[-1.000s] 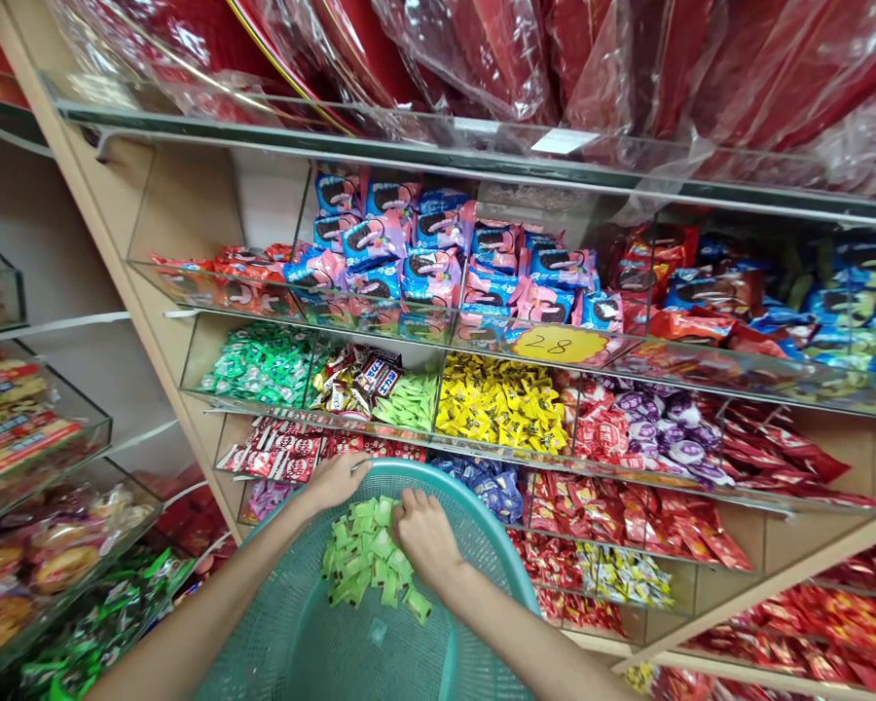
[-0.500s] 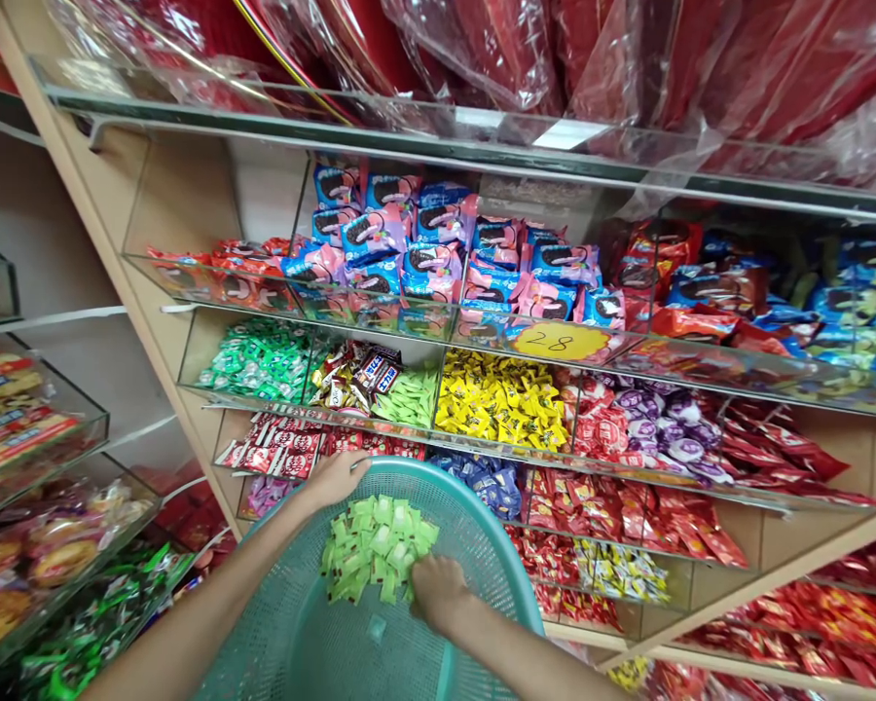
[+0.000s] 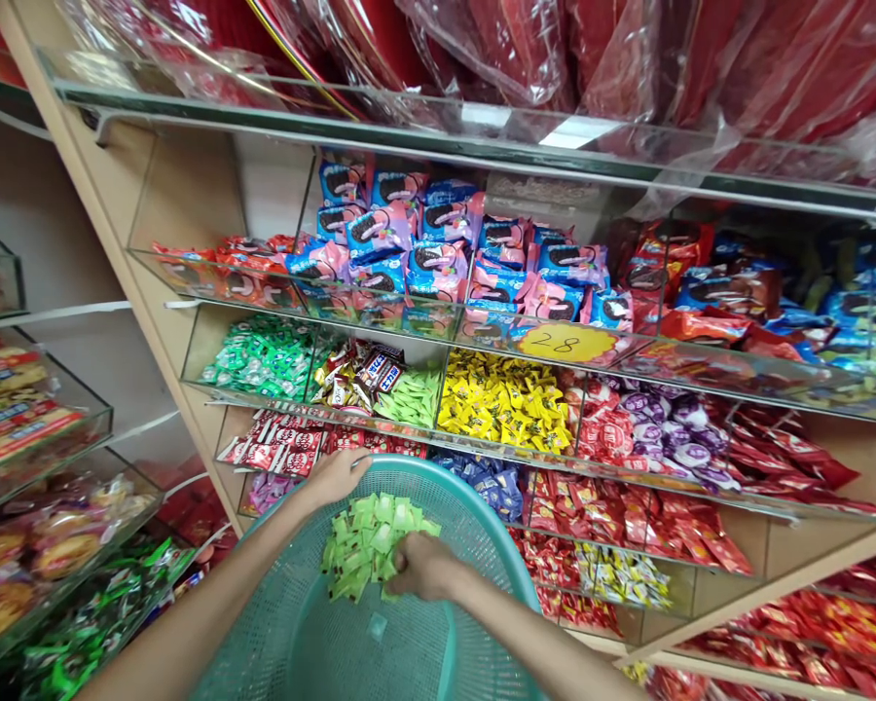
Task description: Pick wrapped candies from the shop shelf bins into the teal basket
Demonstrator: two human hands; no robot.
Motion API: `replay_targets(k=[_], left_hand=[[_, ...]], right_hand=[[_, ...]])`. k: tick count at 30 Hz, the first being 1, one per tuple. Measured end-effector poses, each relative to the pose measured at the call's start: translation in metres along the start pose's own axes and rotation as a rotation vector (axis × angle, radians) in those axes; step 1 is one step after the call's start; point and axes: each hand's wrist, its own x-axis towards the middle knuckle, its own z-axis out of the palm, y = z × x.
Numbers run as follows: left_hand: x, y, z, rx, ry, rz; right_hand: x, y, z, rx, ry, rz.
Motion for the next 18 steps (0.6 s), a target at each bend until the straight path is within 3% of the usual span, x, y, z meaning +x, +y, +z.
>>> replay_targets(k=[3,7,11,14,18], left_hand=[[0.000,-0.001,0.001,0.000,0.015,-0.004],[0.000,-0.002,0.001,-0.002,0.017,0.004],[-0.002,-0.001,-0.002,-0.001,0.016,-0.002],[-0.002,-0.001,-0.003,0.000,0.020,0.008],[-0.002,-0.002,-0.003,0.018,0.025,0.026]], right_hand=[[0.010,-0.004,-0.020,0.027,0.111,0.019],[0.018,-0.012,-0.036,-0.302,0.388,0.078],[0.024,-0.021,-0.037,-0.525,0.397,0.078],[0.023,-0.028,-0.037,-0.527,0.398,0.057],[0.011,-0.038,-0.053,-0.502,0.513,-0.043]])
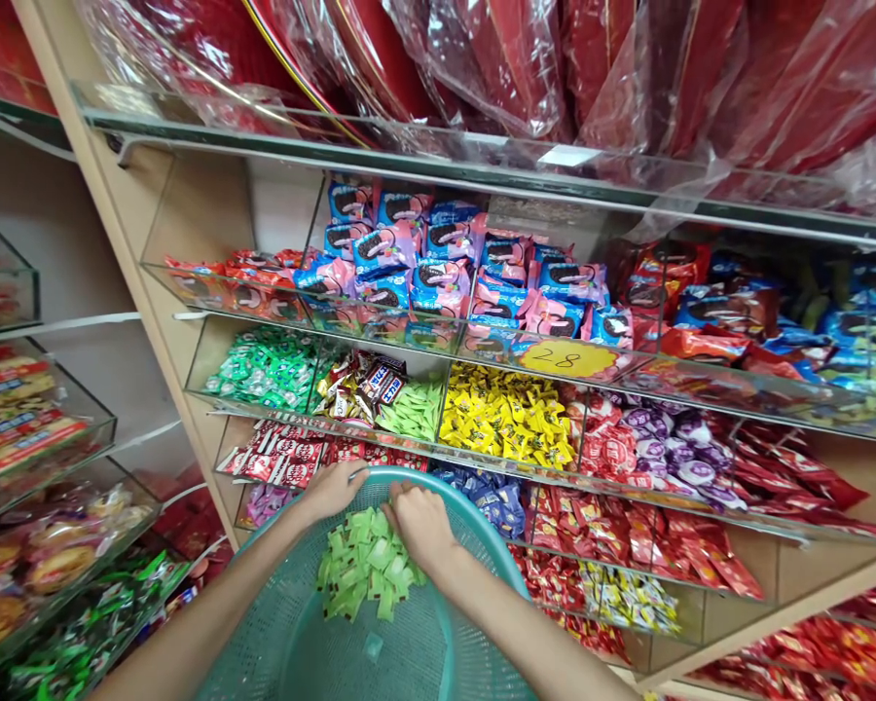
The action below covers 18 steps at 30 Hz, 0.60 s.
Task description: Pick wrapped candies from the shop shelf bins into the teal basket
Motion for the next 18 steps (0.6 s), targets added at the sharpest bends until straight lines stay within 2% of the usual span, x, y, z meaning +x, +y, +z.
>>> replay_targets(k=[5,10,12,18], left_hand=[[0.000,-0.002,0.001,0.003,-0.007,-0.028],[-0.001,-0.004,0.000,-0.026,-0.019,-0.031],[-0.001,-0.005,0.000,-0.027,-0.017,-0.038],[0.000,-0.007,0.001,-0.029,-0.008,-0.037]], right_hand=[[0.011,0.018,-0.044,0.073,0.243,-0.017],[0.028,0.041,-0.068,-0.078,0.466,0.066],[0.033,0.045,-0.071,-0.141,0.495,0.089],[0.040,0.042,-0.077,-0.215,0.436,0.106]])
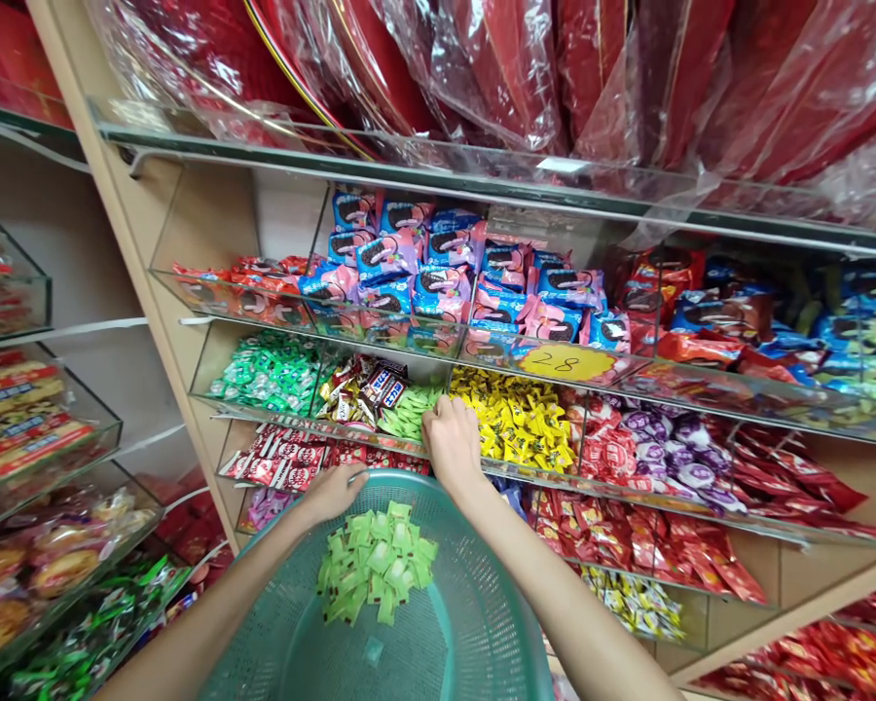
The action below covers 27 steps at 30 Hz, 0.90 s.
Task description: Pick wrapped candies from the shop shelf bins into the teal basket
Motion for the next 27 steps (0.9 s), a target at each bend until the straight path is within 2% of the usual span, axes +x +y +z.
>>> replay_targets(k=[5,13,17,23,27], left_hand=[[0.002,0.000,-0.001,0.008,0.007,0.017],[0.003,-0.001,-0.004,0.020,0.019,0.012],[0.003,0.000,-0.005,0.025,0.008,0.002],[0.004,0.000,-0.003,0.051,0.005,0.040],[0.005,-0.002,0.000,0.052,0.011,0.081]], right_hand=[[0.012,-0.004,-0.001,0.004,0.007,-0.042],[0.019,-0.004,0.016,-0.010,0.005,-0.081],[0.016,-0.002,0.010,0.012,0.062,-0.079],[-0.009,-0.013,-0.021,0.204,0.153,-0.120],[-0.043,-0.029,-0.017,0.291,0.087,-0.232]])
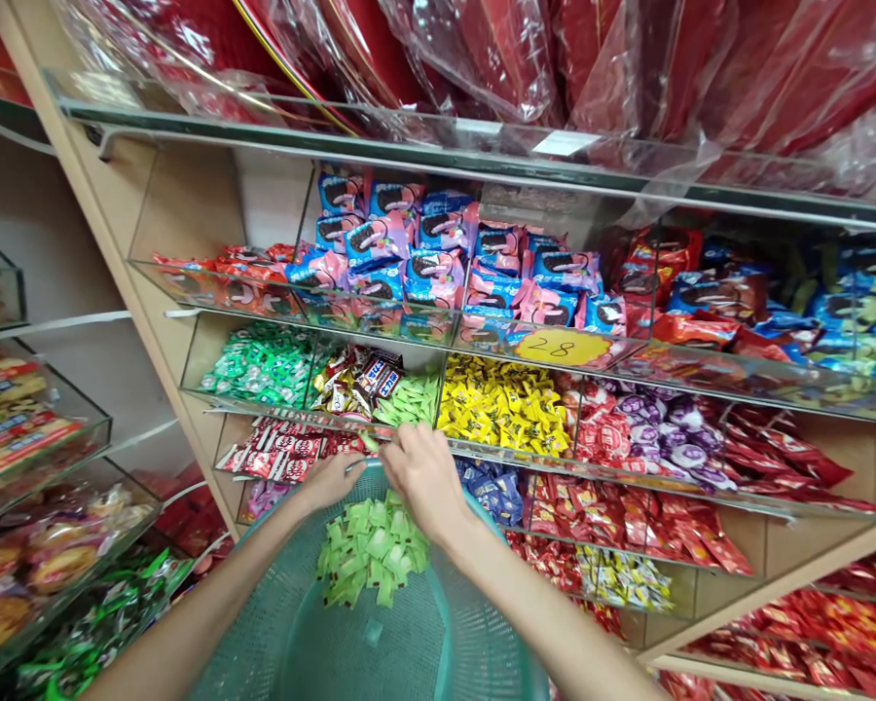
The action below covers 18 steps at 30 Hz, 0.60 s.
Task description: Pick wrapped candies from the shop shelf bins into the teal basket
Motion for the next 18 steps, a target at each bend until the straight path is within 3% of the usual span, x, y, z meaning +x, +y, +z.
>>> replay_targets(k=[8,13,18], left_hand=[[-0.005,0.002,0.000,-0.021,-0.007,-0.023],[-0.006,0.003,-0.001,-0.023,0.004,-0.022],[-0.005,0.003,-0.002,-0.020,0.008,-0.026]], right_hand=[[-0.046,0.004,0.061,-0.087,-0.276,-0.198],[-0.048,0.011,0.084,-0.107,-0.319,-0.299],[-0.048,0.007,0.099,-0.159,-0.305,-0.281]])
